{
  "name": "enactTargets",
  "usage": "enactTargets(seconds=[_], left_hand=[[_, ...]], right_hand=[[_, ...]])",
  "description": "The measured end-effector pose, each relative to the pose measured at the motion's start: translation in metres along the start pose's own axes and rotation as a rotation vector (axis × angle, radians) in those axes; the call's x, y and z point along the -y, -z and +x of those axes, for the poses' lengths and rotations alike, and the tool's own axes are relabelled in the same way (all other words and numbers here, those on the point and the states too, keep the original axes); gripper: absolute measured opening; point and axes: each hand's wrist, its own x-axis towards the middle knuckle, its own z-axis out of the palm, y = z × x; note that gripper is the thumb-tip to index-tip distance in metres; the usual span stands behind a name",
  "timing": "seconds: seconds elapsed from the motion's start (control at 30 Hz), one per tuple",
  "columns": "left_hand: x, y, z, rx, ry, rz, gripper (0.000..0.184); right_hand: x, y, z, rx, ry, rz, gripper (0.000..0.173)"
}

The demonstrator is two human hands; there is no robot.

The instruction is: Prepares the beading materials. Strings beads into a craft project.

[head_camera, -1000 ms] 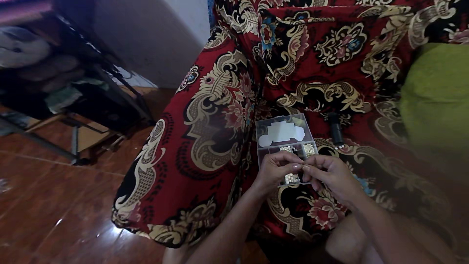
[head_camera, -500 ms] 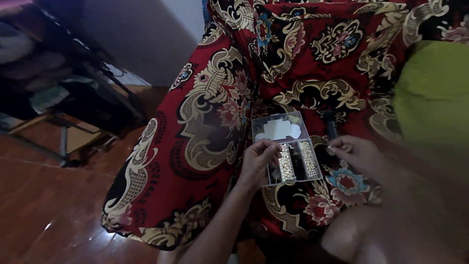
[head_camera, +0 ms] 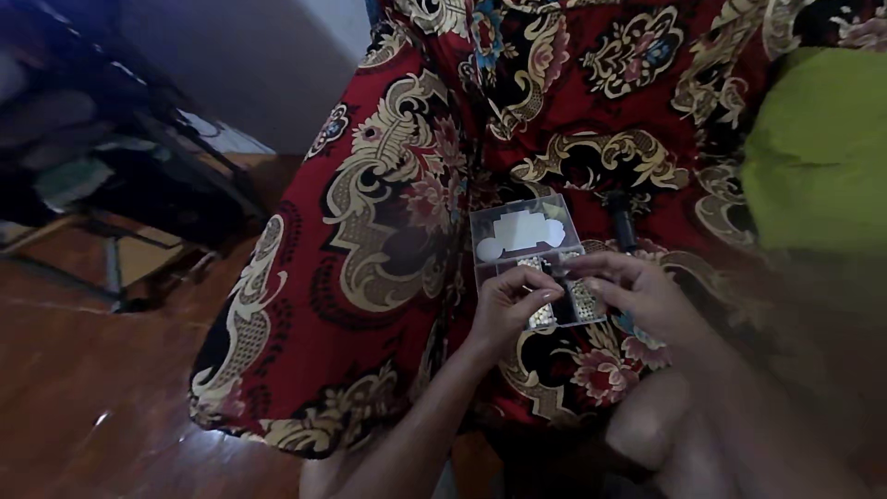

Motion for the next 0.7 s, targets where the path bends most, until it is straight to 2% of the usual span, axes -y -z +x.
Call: enactTargets(seconds=[0.07, 0.1, 0.13, 0.27, 0.33, 0.4, 0.5, 0.57, 0.7], left_hand=[[0.005, -0.001, 0.0, -0.023, -0.064, 0.083, 0.005], [0.006, -0.001, 0.0, -0.039, -0.082, 0.124, 0.005], [0.007, 0.0, 0.001, -0.059, -0.087, 0.151, 0.005], [0.005, -0.001, 0.001, -0.107, -0.025, 0.229, 0.006], [0.007, 0.0, 0.001, -0.092, 0.035, 0.29, 0.008], [0.009, 0.004, 0.002, -0.036, 0.139, 0.431, 0.014], [0.006, 0.005, 0.002, 0.142, 0.22, 0.837, 0.02], [0.009, 0.001, 0.0, 0.228, 0.183, 1.027, 0.018], [0.024, -0.004, -0.006, 0.266, 0.029, 1.242, 0.013]], right_hand=[[0.005, -0.018, -0.002, 0.112, -0.026, 0.194, 0.037], [0.005, -0.023, -0.003, 0.112, -0.035, 0.213, 0.039], [0.005, -0.026, -0.003, 0.083, -0.041, 0.198, 0.036], [0.0, -0.024, -0.002, -0.057, -0.082, 0.048, 0.01], [-0.001, -0.021, -0.001, -0.081, -0.08, -0.011, 0.007], [-0.002, -0.018, -0.001, -0.102, -0.083, -0.048, 0.008], [-0.005, -0.015, 0.0, -0.132, -0.074, -0.081, 0.009], [-0.006, -0.014, 0.0, -0.137, -0.064, -0.094, 0.01], [-0.006, -0.016, 0.0, -0.134, -0.051, -0.117, 0.01]])
